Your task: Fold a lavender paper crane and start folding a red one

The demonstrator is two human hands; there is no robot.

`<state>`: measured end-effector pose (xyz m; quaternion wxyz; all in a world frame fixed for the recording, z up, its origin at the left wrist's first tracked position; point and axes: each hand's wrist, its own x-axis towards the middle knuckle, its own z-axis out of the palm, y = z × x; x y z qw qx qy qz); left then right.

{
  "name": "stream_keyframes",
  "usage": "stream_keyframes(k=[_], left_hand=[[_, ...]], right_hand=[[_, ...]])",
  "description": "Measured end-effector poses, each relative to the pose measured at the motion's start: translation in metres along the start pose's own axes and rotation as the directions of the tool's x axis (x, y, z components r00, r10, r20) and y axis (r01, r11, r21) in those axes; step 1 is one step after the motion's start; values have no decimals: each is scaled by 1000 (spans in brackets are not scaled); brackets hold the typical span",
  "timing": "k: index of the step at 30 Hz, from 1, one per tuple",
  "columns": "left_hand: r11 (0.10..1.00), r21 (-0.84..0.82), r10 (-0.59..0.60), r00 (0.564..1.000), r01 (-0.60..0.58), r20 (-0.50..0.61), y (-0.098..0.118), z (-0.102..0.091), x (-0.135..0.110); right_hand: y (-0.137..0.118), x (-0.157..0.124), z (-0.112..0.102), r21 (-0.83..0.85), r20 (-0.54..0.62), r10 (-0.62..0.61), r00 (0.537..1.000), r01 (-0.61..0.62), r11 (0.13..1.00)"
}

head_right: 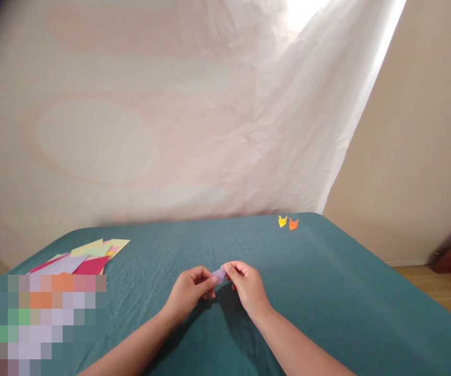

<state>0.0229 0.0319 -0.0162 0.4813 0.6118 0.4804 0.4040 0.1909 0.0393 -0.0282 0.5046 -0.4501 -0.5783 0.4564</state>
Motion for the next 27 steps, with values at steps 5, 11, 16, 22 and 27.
stream_keyframes(k=[5, 11, 16, 22, 27], left_hand=[[990, -143, -14, 1000, 17, 23, -6, -6, 7], [985, -174, 3, 997, 10, 72, -6, -2, 6], [996, -59, 68, 994, -73, -82, -2, 0, 3], [993, 44, 110, 989, -106, -98, 3, -1, 0], [995, 6, 101, 992, -101, -77, 3, 1, 0]], right_hand=[[5, 2, 0, 116, 55, 19, 998, -25, 993], [7, 0, 2, 86, 152, 10, 988, -23, 996], [5, 0, 2, -54, 140, -18, 990, 26, 998], [-2, -3, 3, -167, 84, -79, 993, 93, 982], [-5, -4, 4, -186, 72, -102, 992, 113, 976]])
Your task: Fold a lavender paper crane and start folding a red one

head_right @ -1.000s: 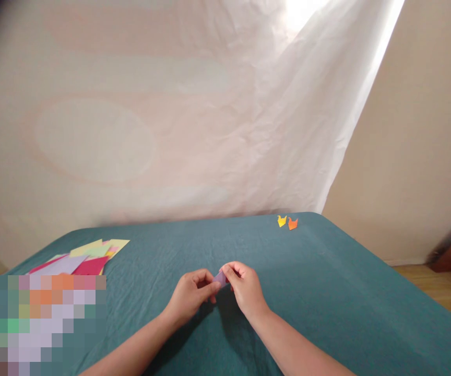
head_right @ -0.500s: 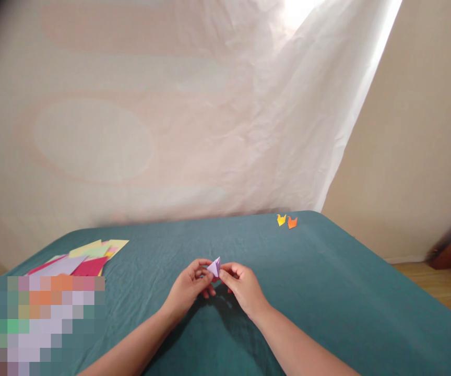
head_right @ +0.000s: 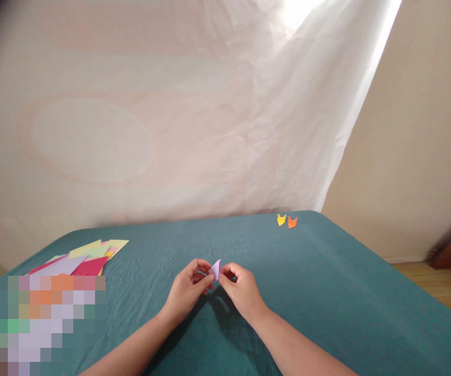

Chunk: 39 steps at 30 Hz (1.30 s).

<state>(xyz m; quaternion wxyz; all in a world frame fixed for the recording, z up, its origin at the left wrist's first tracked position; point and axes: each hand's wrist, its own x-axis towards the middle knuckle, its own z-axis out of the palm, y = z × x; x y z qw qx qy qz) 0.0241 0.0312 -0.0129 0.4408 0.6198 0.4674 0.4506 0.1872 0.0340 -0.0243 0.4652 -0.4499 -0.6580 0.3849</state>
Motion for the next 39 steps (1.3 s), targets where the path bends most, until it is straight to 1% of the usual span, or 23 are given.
stream_keyframes(k=[2, 7, 9, 11, 13, 15, 18, 20, 24, 27, 29, 33, 35, 39], left_hand=[[1000, 19, -10, 1000, 10, -13, 0, 0, 0], [986, 164, 9, 998, 1, -60, 1, -2, -2], [977, 213, 37, 996, -20, -76, 3, -3, -2], [962, 267, 90, 991, -60, -103, 5, -3, -3], [955, 284, 126, 986, -91, -109, 5, -2, -3], [974, 211, 98, 994, -86, -47, 3, -1, -3], [998, 46, 28, 996, -32, 79, -1, 1, -2], [1000, -12, 13, 994, -12, 110, -3, 1, -1], [997, -74, -4, 987, 16, 163, -2, -1, 1], [998, -48, -23, 981, 33, 193, 0, -2, 0], [1000, 14, -26, 984, 24, 179, -1, -2, -1], [991, 130, 5, 995, -18, 97, -2, -2, -2], [986, 164, 6, 998, -16, 66, -3, -1, -2], [982, 187, 1, 1000, -5, 21, -1, -1, -3]], right_hand=[[-1, 0, 0, -14, -8, 0, 1000, -1, 1000], [-5, -2, 2, -66, -43, 5, 999, -8, 998], [-5, -2, 3, -86, -53, 0, 999, -5, 996], [-4, -3, 3, -101, -60, -6, 998, 0, 995], [-3, -3, 4, -114, -63, -15, 998, 7, 994], [-3, -3, 4, -120, -57, -25, 998, 19, 993], [-4, -4, 3, -115, -34, -34, 999, 30, 993], [-6, -4, 2, -107, -22, -47, 999, 44, 993], [-5, -3, 2, -67, -35, -97, 995, 95, 993], [-2, -2, 4, -4, -50, -46, 998, 46, 999], [1, -1, 5, 33, -51, -3, 999, 5, 999], [5, -1, 6, 44, -9, 15, 1000, -15, 999], [5, -1, 5, 25, 9, 29, 1000, -29, 999], [2, 0, 3, 21, 6, 47, 999, -48, 999]])
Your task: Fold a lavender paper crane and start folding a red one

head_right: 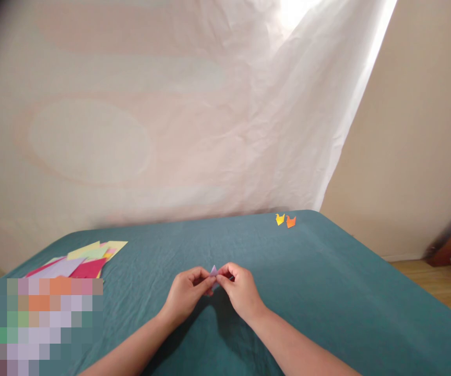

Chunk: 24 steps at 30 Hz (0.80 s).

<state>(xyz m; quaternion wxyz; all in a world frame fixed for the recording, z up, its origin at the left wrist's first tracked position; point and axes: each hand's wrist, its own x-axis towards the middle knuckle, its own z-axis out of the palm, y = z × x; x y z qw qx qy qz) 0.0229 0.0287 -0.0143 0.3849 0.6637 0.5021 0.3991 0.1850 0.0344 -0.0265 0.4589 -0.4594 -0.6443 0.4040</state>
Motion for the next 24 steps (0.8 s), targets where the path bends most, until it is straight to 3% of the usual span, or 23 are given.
stream_keyframes(k=[3, 10, 24], left_hand=[[998, -67, 9, 1000, -10, -7, 0, 0, 1], [918, -396, -11, 1000, 11, 2, -8, 1, 7], [875, -484, 16, 998, 12, 53, -7, 0, 7]], right_hand=[[-2, 0, 0, 12, 3, -3, 1000, 3, 1000], [9, 2, 0, 96, -58, -8, 998, 13, 995], [2, 1, -2, 16, -75, -138, 988, 139, 990]])
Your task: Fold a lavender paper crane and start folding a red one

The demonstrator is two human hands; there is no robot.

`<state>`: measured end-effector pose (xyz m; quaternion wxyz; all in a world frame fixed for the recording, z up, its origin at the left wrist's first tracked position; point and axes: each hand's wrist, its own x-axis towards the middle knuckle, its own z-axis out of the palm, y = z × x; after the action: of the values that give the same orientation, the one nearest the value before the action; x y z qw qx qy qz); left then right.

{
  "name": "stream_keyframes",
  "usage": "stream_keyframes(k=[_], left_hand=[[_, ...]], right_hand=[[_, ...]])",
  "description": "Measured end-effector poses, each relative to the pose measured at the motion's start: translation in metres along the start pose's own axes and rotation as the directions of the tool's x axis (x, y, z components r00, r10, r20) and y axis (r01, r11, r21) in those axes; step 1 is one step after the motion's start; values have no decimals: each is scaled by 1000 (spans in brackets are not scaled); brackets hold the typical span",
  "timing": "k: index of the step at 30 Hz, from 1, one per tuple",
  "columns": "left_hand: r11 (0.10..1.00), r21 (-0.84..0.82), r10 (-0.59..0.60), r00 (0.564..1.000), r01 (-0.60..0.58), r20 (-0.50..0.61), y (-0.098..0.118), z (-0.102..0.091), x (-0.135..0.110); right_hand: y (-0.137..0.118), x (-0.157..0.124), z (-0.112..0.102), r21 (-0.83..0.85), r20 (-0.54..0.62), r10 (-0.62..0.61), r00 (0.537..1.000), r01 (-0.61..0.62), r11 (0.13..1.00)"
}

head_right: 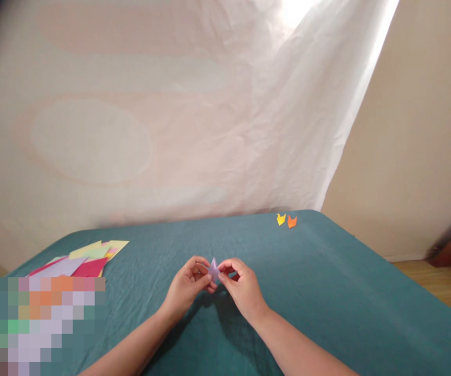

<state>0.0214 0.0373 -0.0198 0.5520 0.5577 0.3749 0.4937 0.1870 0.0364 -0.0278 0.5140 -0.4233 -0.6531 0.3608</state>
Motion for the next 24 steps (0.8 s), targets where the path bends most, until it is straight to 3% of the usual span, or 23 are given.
stream_keyframes(k=[13, 19, 24], left_hand=[[991, -107, -76, 994, 84, 83, 5, -1, -2], [948, -211, -219, 969, 238, 111, 10, -1, -3], [946, -132, -286, 953, 297, 96, 8, -2, -2]], right_hand=[[6, 0, 1, 158, 138, 84, 987, -106, 982], [7, 1, 2, 148, 82, 90, 993, -102, 984], [4, 0, 2, 107, 75, 94, 993, -102, 989]])
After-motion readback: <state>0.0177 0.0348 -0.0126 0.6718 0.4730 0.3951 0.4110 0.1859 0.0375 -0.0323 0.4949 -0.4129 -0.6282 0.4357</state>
